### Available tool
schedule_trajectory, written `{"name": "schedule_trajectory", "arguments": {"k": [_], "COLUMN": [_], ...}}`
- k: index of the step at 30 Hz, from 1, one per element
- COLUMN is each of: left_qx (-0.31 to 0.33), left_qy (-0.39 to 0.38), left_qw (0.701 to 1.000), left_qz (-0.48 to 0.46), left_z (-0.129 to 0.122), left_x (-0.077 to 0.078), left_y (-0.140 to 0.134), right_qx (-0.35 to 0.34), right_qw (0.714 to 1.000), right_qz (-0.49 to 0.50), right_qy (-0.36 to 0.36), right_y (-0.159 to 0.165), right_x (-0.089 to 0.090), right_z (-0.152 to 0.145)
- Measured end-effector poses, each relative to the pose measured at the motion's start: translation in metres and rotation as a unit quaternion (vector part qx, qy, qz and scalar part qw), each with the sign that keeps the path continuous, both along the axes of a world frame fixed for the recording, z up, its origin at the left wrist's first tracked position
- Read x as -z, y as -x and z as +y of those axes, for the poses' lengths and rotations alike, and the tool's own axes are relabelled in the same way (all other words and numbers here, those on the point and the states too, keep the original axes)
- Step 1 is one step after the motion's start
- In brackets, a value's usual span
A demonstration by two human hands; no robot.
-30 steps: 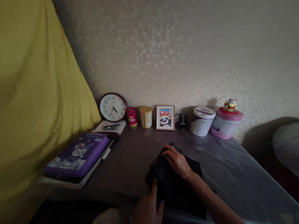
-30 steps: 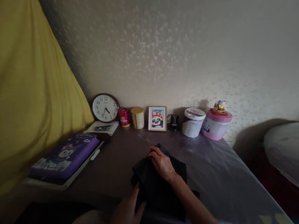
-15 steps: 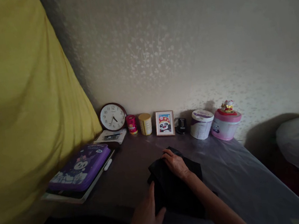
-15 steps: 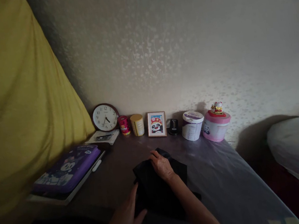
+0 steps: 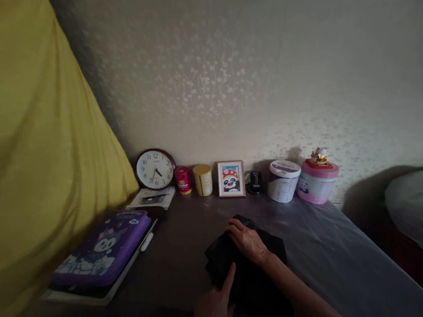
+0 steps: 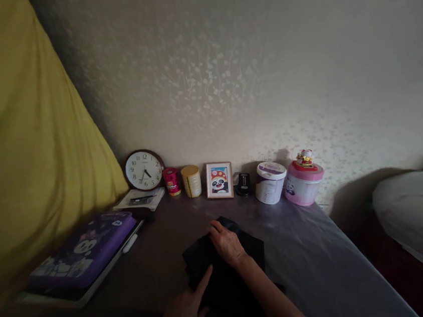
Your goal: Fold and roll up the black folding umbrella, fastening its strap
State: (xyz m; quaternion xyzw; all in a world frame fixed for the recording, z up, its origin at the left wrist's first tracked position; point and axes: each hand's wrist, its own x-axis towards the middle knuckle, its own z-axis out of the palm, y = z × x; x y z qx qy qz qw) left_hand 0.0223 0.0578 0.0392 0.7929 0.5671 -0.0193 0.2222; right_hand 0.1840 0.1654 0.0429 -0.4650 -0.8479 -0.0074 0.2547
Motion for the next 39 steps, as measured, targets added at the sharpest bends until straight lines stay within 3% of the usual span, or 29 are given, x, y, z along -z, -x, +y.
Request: {"name": "schedule_trajectory", "arguments": {"k": [4, 9, 18, 24, 28, 30, 36, 39], "left_qx": [-0.009, -0.014, -0.034, -0.048, -0.060, -0.062, -0.056, -0.059], "left_qy": [-0.004, -0.003, 0.020, 0.032, 0.041, 0.035, 0.044, 0.031], "left_qw": [1.000, 1.000, 0.998, 0.998, 0.997, 0.997, 0.997, 0.997], "left_qz": [-0.002, 0.003, -0.039, -0.032, -0.037, -0.039, -0.032, -0.041], "left_z": [0.001, 0.000, 0.003, 0.003, 0.003, 0.002, 0.002, 0.002], "left_x": [0.006, 0.007, 0.007, 0.007, 0.008, 0.007, 0.002, 0.004], "left_y": [0.002, 0.001, 0.004, 0.004, 0.004, 0.004, 0.006, 0.007], "right_qx": [-0.034, -0.089, -0.020, 0.061, -0.038, -0.050, 0.079, 0.096], "right_qw": [0.996, 0.995, 0.999, 0.997, 0.999, 0.999, 0.996, 0.990], "right_qz": [0.079, 0.047, 0.015, 0.021, 0.028, 0.021, 0.038, 0.100], "right_qy": [-0.027, -0.027, -0.036, -0.050, -0.023, -0.005, -0.012, -0.026], "right_y": [-0.006, -0.014, -0.031, -0.029, -0.019, -0.018, -0.043, -0.069], "right_x": [0.004, 0.011, 0.028, 0.021, 0.019, 0.023, 0.030, 0.028], "right_z": [-0.018, -0.026, 0.022, 0.029, 0.020, 0.021, 0.045, 0.040]}}
